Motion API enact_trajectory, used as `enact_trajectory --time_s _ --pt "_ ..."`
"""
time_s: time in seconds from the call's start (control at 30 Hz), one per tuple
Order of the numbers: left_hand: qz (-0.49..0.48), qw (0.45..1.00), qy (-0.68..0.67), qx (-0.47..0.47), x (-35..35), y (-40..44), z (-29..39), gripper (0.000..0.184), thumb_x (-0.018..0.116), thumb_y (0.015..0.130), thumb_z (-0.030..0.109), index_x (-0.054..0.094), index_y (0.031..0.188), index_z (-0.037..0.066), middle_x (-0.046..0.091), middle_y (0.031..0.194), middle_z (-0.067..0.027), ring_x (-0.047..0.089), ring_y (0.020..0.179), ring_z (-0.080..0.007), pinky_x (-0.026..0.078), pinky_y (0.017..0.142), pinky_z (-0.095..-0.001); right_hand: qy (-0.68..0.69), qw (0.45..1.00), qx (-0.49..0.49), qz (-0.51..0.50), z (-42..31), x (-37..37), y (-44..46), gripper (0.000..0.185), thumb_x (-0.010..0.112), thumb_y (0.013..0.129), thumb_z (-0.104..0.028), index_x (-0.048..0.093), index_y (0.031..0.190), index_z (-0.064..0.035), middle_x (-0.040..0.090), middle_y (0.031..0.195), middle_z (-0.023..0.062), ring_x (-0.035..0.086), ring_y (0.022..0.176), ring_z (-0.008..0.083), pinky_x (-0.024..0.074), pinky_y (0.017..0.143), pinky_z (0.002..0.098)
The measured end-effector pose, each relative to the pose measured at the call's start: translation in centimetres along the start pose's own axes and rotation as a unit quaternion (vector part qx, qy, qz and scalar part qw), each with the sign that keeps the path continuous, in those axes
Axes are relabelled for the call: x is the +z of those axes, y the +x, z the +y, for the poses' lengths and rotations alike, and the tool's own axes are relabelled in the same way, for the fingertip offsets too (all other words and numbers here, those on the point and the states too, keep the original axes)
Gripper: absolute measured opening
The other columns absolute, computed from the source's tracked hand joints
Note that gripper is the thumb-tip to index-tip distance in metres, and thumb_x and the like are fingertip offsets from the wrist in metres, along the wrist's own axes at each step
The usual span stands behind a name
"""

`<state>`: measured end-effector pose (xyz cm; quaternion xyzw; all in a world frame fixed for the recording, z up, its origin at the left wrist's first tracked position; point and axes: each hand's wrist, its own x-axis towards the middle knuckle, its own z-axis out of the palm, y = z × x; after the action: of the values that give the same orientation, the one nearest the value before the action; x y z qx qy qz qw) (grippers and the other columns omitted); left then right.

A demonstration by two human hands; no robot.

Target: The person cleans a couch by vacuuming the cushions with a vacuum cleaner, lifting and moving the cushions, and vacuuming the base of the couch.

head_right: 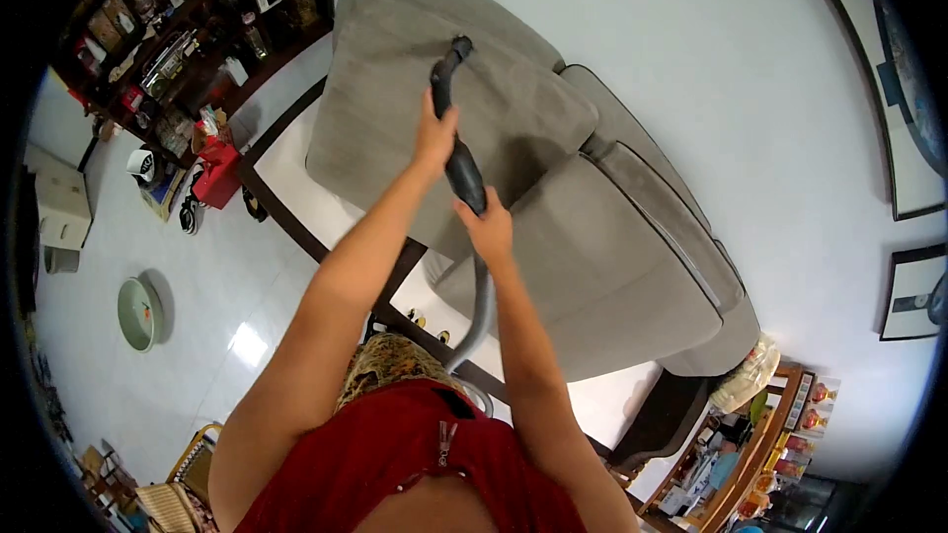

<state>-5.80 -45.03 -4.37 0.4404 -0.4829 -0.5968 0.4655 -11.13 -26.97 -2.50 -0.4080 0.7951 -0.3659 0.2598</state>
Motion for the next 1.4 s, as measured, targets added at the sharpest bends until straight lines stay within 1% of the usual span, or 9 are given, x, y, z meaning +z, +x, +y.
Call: enact_trajectory --time_s 0.13,0.27,0.4,0.43,0.6,0.73,0.9,1.03,1.4 --pt "-0.058 0.994 0.037 -0.090 2.8 -8.8 -0.4 0.080 0.058 0.094 0.032 0.015 0.157 0.007 0.060 0.125 -0.0296 0.065 0.104 -0.0402 0.049 0.091 -0.0453 -0.002 0.997 0.070 -0.009 5.5 -3.4 -5.8 0.048 0.076 0.083 -0.042 0.061 0.107 -0.0025 0.060 0.064 0.0101 0.060 0.054 0.0179 0.0477 0.054 0.0349" --pt "-0.033 0.993 0.110 -0.004 4.3 -14.2 -7.4 0.076 0.059 0.097 0.026 0.016 0.157 0.009 0.064 0.098 -0.0151 0.064 0.079 -0.0234 0.053 0.073 -0.0374 -0.057 0.992 0.114 -0.026 7.0 -4.8 -12.0 0.049 0.075 0.084 -0.043 0.060 0.107 -0.0029 0.063 0.068 0.0141 0.065 0.060 0.0244 0.0506 0.059 0.0382" --pt "-0.081 0.980 -0.107 -0.149 0.5 -13.2 -4.2 0.078 0.059 0.096 0.027 0.016 0.156 0.005 0.063 0.099 -0.0145 0.062 0.083 -0.0223 0.051 0.075 -0.0351 -0.091 0.996 0.018 -0.007 6.7 -3.4 -11.9 0.052 0.075 0.083 -0.046 0.059 0.109 -0.0034 0.064 0.069 0.0185 0.067 0.066 0.0358 0.0511 0.063 0.0426" --pt "-0.046 0.980 -0.149 -0.125 -0.6 -12.4 -1.9 0.074 0.059 0.096 0.022 0.019 0.156 0.005 0.056 0.088 -0.0060 0.052 0.073 -0.0130 0.047 0.067 -0.0293 -0.084 0.996 -0.002 -0.014 4.7 -3.0 -10.4 0.053 0.075 0.082 -0.046 0.059 0.110 -0.0038 0.063 0.068 0.0192 0.067 0.066 0.0378 0.0511 0.064 0.0434" --pt "0.004 0.992 -0.129 0.006 -5.8 -2.6 4.3 0.070 0.058 0.096 0.018 0.023 0.155 0.006 0.056 0.090 -0.0063 0.054 0.073 -0.0139 0.048 0.065 -0.0292 -0.082 0.994 -0.071 -0.030 -3.2 1.5 -1.6 0.056 0.073 0.081 -0.049 0.060 0.114 -0.0058 0.063 0.068 0.0207 0.067 0.068 0.0385 0.0508 0.063 0.0447" --pt "-0.016 0.981 -0.186 -0.058 -7.6 4.0 4.3 0.070 0.060 0.095 0.019 0.025 0.155 0.010 0.054 0.088 -0.0057 0.056 0.072 -0.0159 0.050 0.058 -0.0331 -0.090 0.990 -0.113 -0.006 -4.4 3.5 3.7 0.057 0.074 0.080 -0.049 0.060 0.114 -0.0050 0.064 0.069 0.0210 0.068 0.069 0.0390 0.0508 0.063 0.0451" --pt "0.014 0.993 -0.114 -0.029 -2.2 0.6 -1.8 0.074 0.059 0.096 0.022 0.020 0.156 0.003 0.054 0.112 -0.0109 0.055 0.087 -0.0173 0.051 0.078 -0.0351 -0.112 0.993 -0.040 -0.005 -1.9 -0.5 0.6 0.057 0.074 0.081 -0.050 0.061 0.115 -0.0066 0.067 0.075 0.0210 0.068 0.074 0.0409 0.0519 0.067 0.0473" --pt "-0.054 0.972 -0.201 -0.107 1.1 -8.6 -2.3 0.067 0.056 0.096 0.016 0.021 0.153 0.012 0.052 0.076 -0.0048 0.055 0.059 -0.0148 0.050 0.055 -0.0312 -0.214 0.977 -0.008 0.013 3.7 -4.0 -6.1 0.056 0.076 0.081 -0.048 0.060 0.117 -0.0075 0.069 0.078 0.0215 0.069 0.076 0.0425 0.0527 0.067 0.0482" --pt "0.025 0.968 -0.248 -0.028 -9.7 -2.2 1.9 0.076 0.059 0.097 0.022 0.016 0.157 0.008 0.052 0.080 -0.0044 0.054 0.067 -0.0135 0.049 0.059 -0.0294 -0.157 0.979 -0.119 -0.058 -3.7 3.3 -0.4 0.060 0.074 0.081 -0.049 0.058 0.121 -0.0078 0.068 0.079 0.0224 0.069 0.078 0.0409 0.0535 0.067 0.0470"
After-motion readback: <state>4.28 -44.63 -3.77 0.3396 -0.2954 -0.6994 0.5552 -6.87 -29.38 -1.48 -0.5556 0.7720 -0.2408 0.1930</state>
